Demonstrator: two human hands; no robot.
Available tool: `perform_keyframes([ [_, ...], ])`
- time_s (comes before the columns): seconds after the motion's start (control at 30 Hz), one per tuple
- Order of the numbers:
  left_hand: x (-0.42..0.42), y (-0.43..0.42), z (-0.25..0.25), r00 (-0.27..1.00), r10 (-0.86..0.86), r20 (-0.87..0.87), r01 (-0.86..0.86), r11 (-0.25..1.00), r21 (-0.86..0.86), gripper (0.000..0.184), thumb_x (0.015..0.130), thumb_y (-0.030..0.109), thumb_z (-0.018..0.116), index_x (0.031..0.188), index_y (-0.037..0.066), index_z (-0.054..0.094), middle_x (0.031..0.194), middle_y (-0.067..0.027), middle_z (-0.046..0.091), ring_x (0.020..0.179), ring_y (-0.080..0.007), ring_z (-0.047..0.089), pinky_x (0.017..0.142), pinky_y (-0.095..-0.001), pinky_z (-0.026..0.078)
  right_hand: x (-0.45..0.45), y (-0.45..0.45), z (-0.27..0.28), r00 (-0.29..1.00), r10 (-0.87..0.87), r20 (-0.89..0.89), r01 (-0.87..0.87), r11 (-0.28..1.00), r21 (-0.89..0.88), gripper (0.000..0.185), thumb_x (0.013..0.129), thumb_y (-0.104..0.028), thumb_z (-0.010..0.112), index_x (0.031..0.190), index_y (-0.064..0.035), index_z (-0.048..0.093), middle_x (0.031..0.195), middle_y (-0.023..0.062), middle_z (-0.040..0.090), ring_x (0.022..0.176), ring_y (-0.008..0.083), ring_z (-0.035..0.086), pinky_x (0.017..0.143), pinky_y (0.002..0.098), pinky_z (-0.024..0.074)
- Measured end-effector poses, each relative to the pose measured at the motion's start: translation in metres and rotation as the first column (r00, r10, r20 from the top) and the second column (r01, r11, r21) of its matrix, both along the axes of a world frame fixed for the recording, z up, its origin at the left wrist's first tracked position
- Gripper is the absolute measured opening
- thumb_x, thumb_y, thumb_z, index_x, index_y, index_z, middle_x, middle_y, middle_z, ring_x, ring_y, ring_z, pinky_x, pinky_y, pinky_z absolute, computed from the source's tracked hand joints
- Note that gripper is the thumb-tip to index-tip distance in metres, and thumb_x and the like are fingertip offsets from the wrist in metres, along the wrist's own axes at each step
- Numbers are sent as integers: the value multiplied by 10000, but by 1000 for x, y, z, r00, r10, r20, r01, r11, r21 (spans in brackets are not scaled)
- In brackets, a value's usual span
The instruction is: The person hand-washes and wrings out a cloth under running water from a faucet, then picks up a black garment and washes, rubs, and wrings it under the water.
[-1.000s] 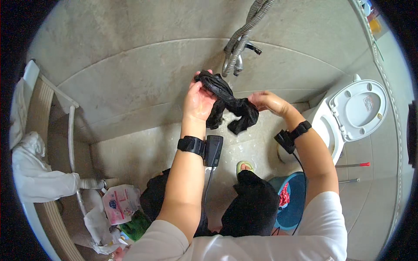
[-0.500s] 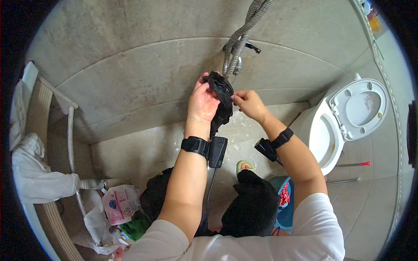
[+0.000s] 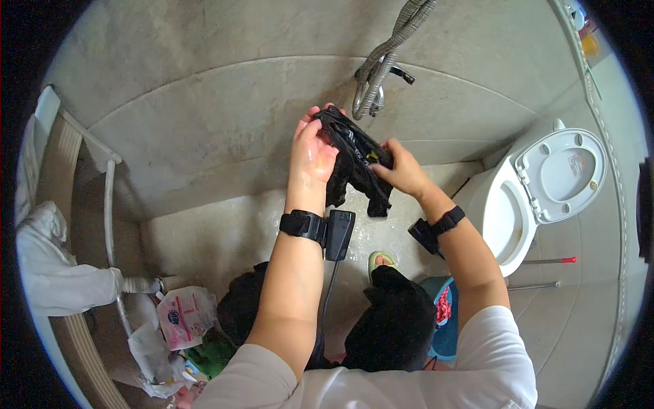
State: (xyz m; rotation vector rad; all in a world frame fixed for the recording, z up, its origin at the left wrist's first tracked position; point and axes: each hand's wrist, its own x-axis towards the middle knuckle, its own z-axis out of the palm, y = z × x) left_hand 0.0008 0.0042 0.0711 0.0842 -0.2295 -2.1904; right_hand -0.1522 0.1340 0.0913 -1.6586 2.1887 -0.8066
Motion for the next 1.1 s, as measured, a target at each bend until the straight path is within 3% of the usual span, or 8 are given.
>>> perform_keyframes([
  [0.2,4,-2,7,999,42,-16,-40,996,77,202,831,-24,445,993,83,502,1032,-120,589,978,-311,573,835,-427,490,-36,27,-54,983,-7,-182,95,874,477,308,783,-175,608,1028,2,548,919,182,613,819,325,608,757,403,502],
  [0.23,4,-1,7,999,52,-10,-52,996,69,198,830,-26,448,986,80,508,1028,-121,590,983,-312,572,840,-428,488,-31,32,-51,967,-238,94,151,826,543,295,813,-175,577,1052,-5,546,945,159,617,825,317,610,766,427,509],
  [0.3,3,-1,6,998,62,-3,-62,996,61,194,828,-27,452,980,77,513,1024,-121,590,988,-313,570,845,-430,485,-26,40,-52,593,-520,614,162,825,542,261,892,-197,487,1063,-8,546,988,114,613,842,283,612,776,481,526],
  [0.4,5,-4,4,997,76,-32,-74,995,62,181,825,-30,459,961,70,525,1022,-121,591,997,-315,565,855,-429,480,-37,39,-45,38,-318,947,204,930,304,298,885,-207,511,1087,12,517,976,138,610,850,261,611,759,454,536],
  [0.47,7,-6,5,994,107,-9,-106,992,65,175,821,-34,465,949,66,532,1017,-120,593,1003,-314,562,864,-433,475,-32,35,-37,-12,-275,962,236,934,270,343,874,-218,531,1109,28,489,951,119,615,818,237,618,724,389,543],
  [0.73,23,-26,3,972,208,108,-207,978,-22,193,829,-9,466,967,113,522,1058,-105,587,1080,-327,524,886,-492,440,-51,45,5,980,65,190,-97,982,164,606,694,-291,771,1156,-102,427,881,141,591,770,239,590,675,355,485],
  [0.8,25,-24,6,976,202,84,-199,979,-42,200,821,-13,465,977,103,517,1047,-111,586,1053,-324,538,884,-481,447,-40,49,32,907,283,-312,-201,941,271,686,716,-452,701,1234,-113,406,903,185,571,849,323,583,755,404,470],
  [1.1,30,-28,11,912,278,302,-265,961,-85,203,772,-58,438,927,41,523,950,-110,594,857,-192,565,782,-319,476,-29,51,72,885,323,-335,-184,904,386,470,759,-510,599,1034,-129,615,933,140,552,862,351,576,739,408,468],
])
